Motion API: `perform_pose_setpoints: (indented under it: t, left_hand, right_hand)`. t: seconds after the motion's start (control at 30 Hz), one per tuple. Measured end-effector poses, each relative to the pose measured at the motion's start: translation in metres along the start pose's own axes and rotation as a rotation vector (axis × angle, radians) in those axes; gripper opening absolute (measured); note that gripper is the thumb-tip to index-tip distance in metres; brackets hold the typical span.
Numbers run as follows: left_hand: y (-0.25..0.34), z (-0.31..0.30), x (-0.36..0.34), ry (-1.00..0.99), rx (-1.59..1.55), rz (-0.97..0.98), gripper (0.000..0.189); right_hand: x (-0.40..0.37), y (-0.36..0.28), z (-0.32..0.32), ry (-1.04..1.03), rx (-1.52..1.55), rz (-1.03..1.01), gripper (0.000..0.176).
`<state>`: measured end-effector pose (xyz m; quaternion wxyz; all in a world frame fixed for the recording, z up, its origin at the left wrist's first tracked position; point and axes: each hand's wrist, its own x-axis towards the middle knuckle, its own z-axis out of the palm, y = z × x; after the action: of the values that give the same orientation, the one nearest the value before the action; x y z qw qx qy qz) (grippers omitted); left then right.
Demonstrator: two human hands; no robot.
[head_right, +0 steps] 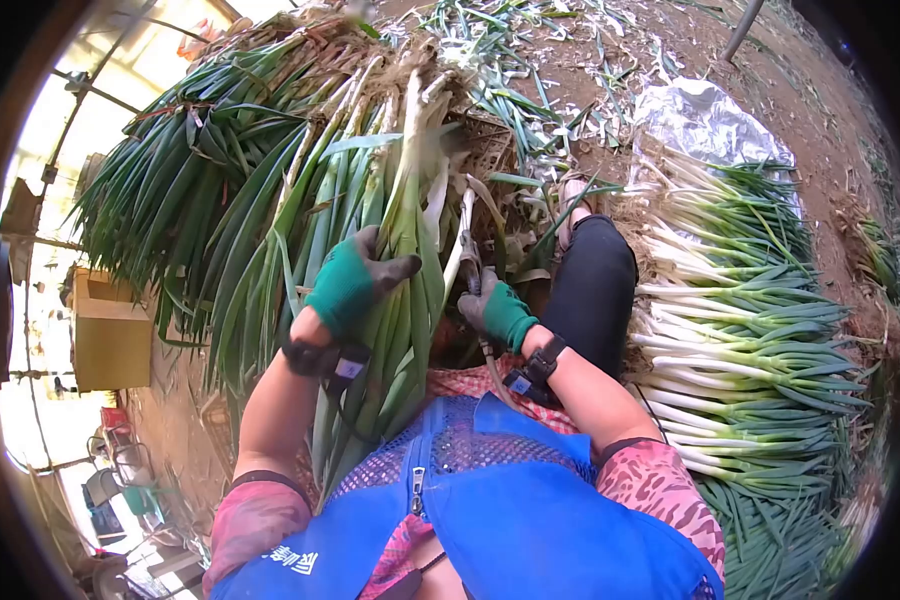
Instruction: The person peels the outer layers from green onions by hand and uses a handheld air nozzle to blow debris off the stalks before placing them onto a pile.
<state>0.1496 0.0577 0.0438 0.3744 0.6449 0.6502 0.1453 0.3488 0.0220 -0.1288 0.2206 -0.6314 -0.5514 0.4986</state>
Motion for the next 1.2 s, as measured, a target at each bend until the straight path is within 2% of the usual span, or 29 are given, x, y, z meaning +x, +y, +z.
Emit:
perform_pose_setpoints:
  t: [0.03,0.07,0.13,0.2,0.3,0.43,0.47,0.6,0.7,0.73,0.83,0.97,1.13,1.2]
  left_hand:
    - [-0.001,0.002,-0.008,-0.001,-0.085,0.060,0.050]
    - [0.002,0.005,-0.014,-0.017,-0.143,0.036,0.049]
    - [0.000,0.011,-0.005,-0.048,-0.082,-0.023,0.050]
    - [-0.023,0.023,0.019,-0.110,-0.078,-0.082,0.054]
    - [-0.052,0.047,0.056,-0.235,0.252,-0.167,0.055]
    - [-0.072,0.074,0.065,-0.152,0.224,-0.157,0.057]
    - [-0.076,0.072,0.066,-0.146,0.206,-0.172,0.057]
    - [-0.073,0.069,0.064,-0.094,0.176,-0.178,0.056]
    - [-0.068,0.065,0.063,-0.074,0.171,-0.203,0.055]
    - [-0.066,0.065,0.063,-0.070,0.170,-0.211,0.055]
    - [-0.067,0.063,0.066,-0.120,0.154,-0.189,0.055]
    - [-0.066,0.063,0.064,-0.080,0.171,-0.193,0.052]
    - [-0.093,0.070,0.076,-0.049,0.115,-0.174,0.048]
    - [-0.089,0.073,0.075,-0.067,0.127,-0.174,0.047]
  right_hand:
    - [-0.004,0.004,0.001,-0.014,0.021,0.029,0.046]
    - [0.001,0.015,0.006,0.003,0.037,0.033,0.039]
    - [0.016,0.027,0.010,-0.024,0.138,0.124,0.041]
    - [0.004,0.000,-0.007,-0.050,0.235,0.175,0.037]
    - [-0.015,-0.018,-0.025,-0.048,0.240,0.166,0.035]
    - [-0.072,-0.024,-0.034,-0.074,0.101,-0.099,0.034]
    - [-0.083,-0.031,-0.039,-0.149,0.077,-0.045,0.035]
    - [-0.098,-0.033,-0.043,-0.099,-0.005,-0.077,0.034]
    - [-0.115,-0.055,-0.053,-0.221,-0.071,-0.066,0.041]
    - [-0.113,-0.050,-0.051,-0.206,-0.096,-0.117,0.043]
    - [-0.093,-0.043,-0.044,-0.146,-0.196,-0.066,0.042]
    - [-0.073,-0.053,-0.038,-0.121,-0.229,-0.024,0.041]
    - [-0.111,-0.054,-0.050,-0.237,-0.191,-0.172,0.045]
    - [-0.111,-0.052,-0.050,-0.202,-0.235,-0.158,0.043]
